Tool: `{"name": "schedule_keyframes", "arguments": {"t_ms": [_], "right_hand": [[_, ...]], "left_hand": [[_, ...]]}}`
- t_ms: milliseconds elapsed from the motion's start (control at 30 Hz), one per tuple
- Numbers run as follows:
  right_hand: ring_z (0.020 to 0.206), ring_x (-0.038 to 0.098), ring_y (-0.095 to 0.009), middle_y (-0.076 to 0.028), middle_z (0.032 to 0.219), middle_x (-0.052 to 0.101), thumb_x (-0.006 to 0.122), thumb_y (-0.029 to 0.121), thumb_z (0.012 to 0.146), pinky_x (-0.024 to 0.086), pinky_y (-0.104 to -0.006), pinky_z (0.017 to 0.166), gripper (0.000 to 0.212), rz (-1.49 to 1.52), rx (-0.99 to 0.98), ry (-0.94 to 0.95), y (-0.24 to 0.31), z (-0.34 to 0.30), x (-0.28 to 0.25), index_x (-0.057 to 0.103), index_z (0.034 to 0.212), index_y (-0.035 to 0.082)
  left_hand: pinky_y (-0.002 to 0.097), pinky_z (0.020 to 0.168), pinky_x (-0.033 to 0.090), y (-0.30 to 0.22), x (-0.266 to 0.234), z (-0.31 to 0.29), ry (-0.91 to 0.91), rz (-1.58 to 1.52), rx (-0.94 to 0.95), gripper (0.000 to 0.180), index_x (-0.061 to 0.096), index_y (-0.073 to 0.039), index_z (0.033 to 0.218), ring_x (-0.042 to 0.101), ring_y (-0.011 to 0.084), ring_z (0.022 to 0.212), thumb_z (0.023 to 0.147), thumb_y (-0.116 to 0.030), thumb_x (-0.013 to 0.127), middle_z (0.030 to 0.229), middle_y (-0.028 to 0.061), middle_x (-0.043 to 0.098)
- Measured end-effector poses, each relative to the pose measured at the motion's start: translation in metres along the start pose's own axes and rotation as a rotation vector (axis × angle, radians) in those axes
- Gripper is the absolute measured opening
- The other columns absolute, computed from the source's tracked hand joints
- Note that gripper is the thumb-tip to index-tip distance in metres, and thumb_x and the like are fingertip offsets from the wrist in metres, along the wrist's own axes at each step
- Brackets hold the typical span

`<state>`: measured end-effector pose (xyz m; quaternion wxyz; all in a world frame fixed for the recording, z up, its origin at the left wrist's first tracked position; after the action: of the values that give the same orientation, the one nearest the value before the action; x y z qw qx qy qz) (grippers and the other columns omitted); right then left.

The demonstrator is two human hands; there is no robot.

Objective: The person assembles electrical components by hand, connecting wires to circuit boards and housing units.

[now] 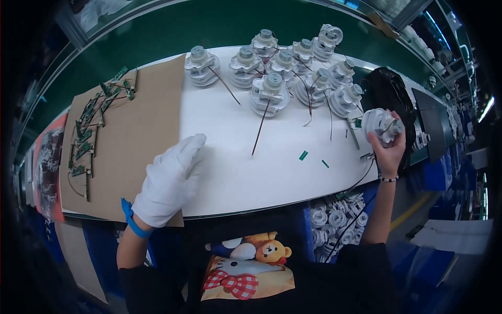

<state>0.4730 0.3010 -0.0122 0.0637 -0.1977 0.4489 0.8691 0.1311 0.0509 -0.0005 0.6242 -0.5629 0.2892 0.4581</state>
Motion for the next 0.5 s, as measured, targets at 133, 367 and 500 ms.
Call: {"name": "schedule_keyframes", "arguments": {"t_ms": [133, 367, 500], "right_hand": [[0.107, 0.049, -0.020, -0.013, 0.121, 0.046, 0.072, -0.001, 0.064, 0.041, -0.0318, 0.092, 0.067, -0.081, -0.200, -0.201, 0.002, 0.003, 0.008, 0.038, 0.122, -0.001], [0.101, 0.050, -0.017, -0.011, 0.113, 0.048, 0.077, 0.003, 0.063, 0.041, -0.0279, 0.088, 0.067, 0.029, -0.210, -0.399, 0.001, 0.030, 0.001, 0.040, 0.119, 0.000], [0.096, 0.053, -0.015, -0.009, 0.107, 0.051, 0.076, 0.007, 0.065, 0.045, -0.0268, 0.083, 0.061, 0.056, -0.118, -0.311, 0.001, 0.011, -0.009, 0.042, 0.116, -0.001]], "left_hand": [[0.0356, 0.082, 0.044, 0.009, 0.002, 0.007, -0.057, 0.082, -0.042, 0.042, 0.051, -0.006, 0.115, 0.056, 0.0312, 0.096, 0.073, -0.006, 0.060, 0.109, 0.0153, 0.056], [0.0350, 0.083, 0.045, 0.019, 0.018, 0.003, -0.150, 0.026, -0.095, 0.038, 0.053, -0.006, 0.113, 0.056, 0.0311, 0.097, 0.076, -0.007, 0.062, 0.107, 0.0159, 0.058], [0.0334, 0.084, 0.045, 0.022, 0.025, 0.007, -0.189, -0.001, -0.078, 0.041, 0.050, -0.004, 0.117, 0.056, 0.0302, 0.099, 0.077, -0.003, 0.060, 0.110, 0.0167, 0.057]]}}
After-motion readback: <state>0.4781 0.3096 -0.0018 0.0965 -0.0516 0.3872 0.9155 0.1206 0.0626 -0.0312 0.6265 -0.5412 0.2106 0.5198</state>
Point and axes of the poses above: each hand's wrist, its own z-axis towards the middle knuckle, its own x-axis out of the palm, y = z × x, the point moved 3 cm from there along z, towards the middle knuckle
